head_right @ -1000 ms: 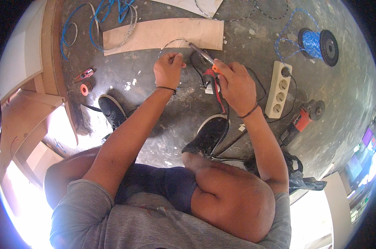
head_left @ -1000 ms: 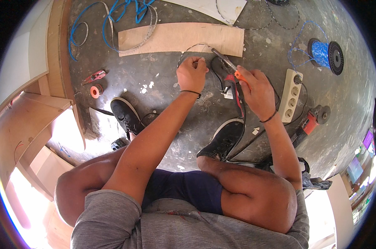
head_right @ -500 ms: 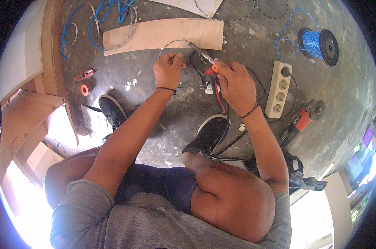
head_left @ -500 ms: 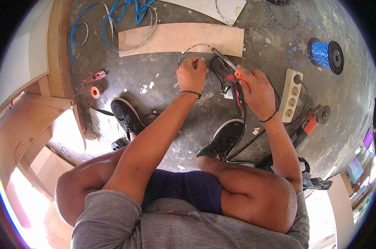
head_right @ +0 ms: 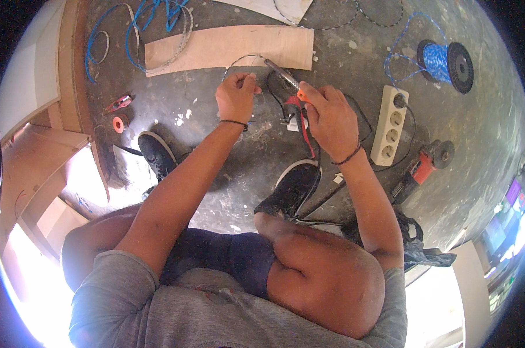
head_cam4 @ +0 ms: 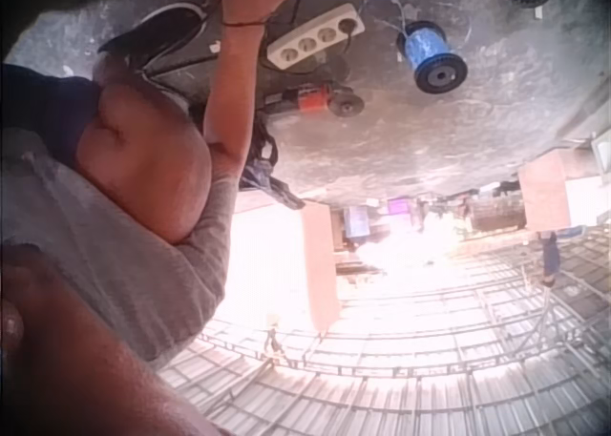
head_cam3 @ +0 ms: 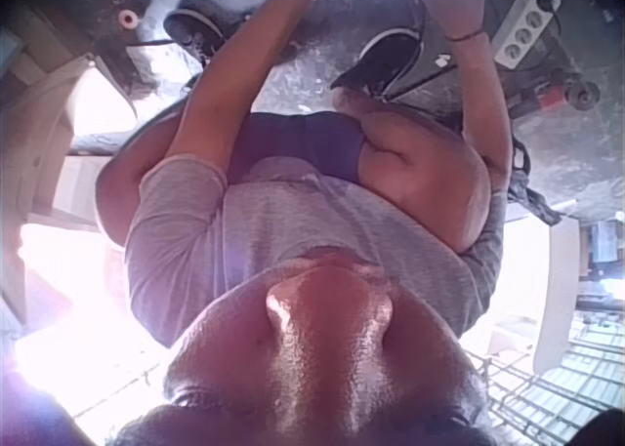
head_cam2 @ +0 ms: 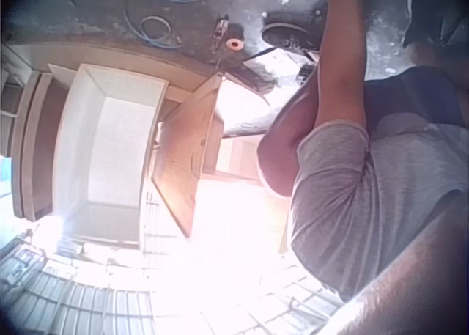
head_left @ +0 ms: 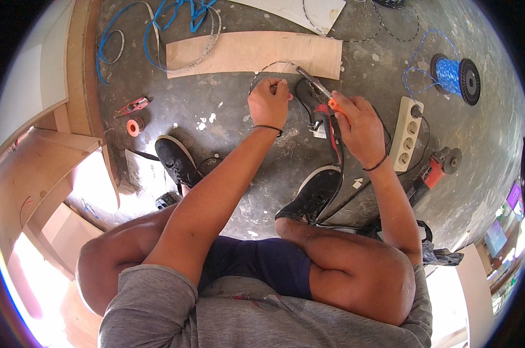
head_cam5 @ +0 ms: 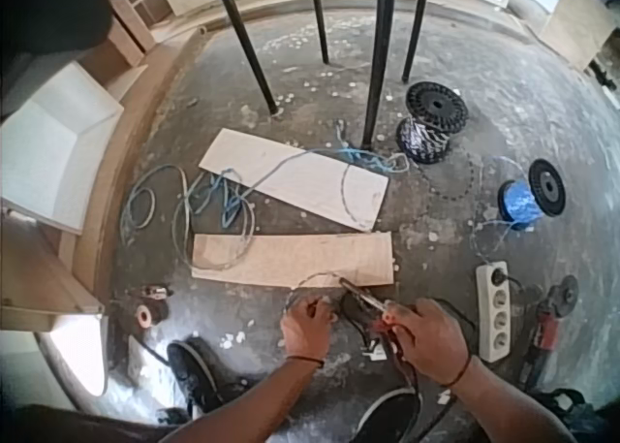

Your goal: The person prepares an LED strip by cutting it with scissors, stripping wire ends with pliers, and soldering connections using a soldering iron.

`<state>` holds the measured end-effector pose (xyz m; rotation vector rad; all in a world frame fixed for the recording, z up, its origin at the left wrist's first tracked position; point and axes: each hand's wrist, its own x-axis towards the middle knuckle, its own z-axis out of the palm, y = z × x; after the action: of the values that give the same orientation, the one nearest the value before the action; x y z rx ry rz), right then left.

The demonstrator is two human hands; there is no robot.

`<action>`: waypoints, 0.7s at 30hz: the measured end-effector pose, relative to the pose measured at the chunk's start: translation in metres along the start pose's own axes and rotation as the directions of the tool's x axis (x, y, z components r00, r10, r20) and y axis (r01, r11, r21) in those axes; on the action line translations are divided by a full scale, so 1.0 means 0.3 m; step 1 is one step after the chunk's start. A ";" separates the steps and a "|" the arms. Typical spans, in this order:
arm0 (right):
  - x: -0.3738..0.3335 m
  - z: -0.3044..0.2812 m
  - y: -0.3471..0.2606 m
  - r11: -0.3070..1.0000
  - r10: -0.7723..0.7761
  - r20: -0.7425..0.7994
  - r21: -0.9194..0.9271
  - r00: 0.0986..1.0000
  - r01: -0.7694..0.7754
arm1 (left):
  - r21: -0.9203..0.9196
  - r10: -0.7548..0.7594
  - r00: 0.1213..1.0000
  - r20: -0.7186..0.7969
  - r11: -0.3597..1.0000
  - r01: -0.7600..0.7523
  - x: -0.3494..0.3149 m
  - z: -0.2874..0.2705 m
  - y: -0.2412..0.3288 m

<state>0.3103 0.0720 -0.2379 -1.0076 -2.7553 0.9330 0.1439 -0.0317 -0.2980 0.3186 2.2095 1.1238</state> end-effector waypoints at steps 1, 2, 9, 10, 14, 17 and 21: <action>-0.001 -0.001 0.000 1.000 0.000 0.000 -0.001 1.000 0.000 | -0.012 -0.001 1.000 -0.002 1.000 0.001 0.000 0.001 0.001; -0.001 -0.002 -0.001 1.000 0.001 0.000 0.000 1.000 -0.001 | -0.013 -0.001 1.000 -0.002 1.000 0.001 -0.001 0.002 0.001; -0.001 0.001 0.002 1.000 -0.007 -0.006 0.009 1.000 0.007 | -0.031 -0.001 1.000 0.007 1.000 0.001 -0.002 0.000 0.004; -0.001 0.001 0.004 1.000 -0.007 -0.007 0.009 1.000 0.007 | -0.028 -0.001 1.000 0.009 1.000 0.002 -0.003 0.000 0.006; -0.001 0.001 0.005 1.000 -0.011 -0.012 0.004 1.000 0.011 | -0.035 -0.002 1.000 0.008 0.999 0.002 -0.002 -0.001 0.011; -0.002 0.002 0.007 1.000 -0.005 -0.005 -0.001 1.000 0.005 | -0.053 -0.014 1.000 0.010 0.998 0.014 -0.005 0.000 0.015; -0.003 0.002 0.006 1.000 -0.003 -0.010 -0.011 1.000 0.003 | -0.051 -0.009 1.000 0.015 0.999 0.010 -0.001 0.004 0.008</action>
<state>0.3119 0.0723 -0.2392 -1.0067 -2.7561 0.9103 0.1448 -0.0295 -0.2966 0.2934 2.1639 1.1672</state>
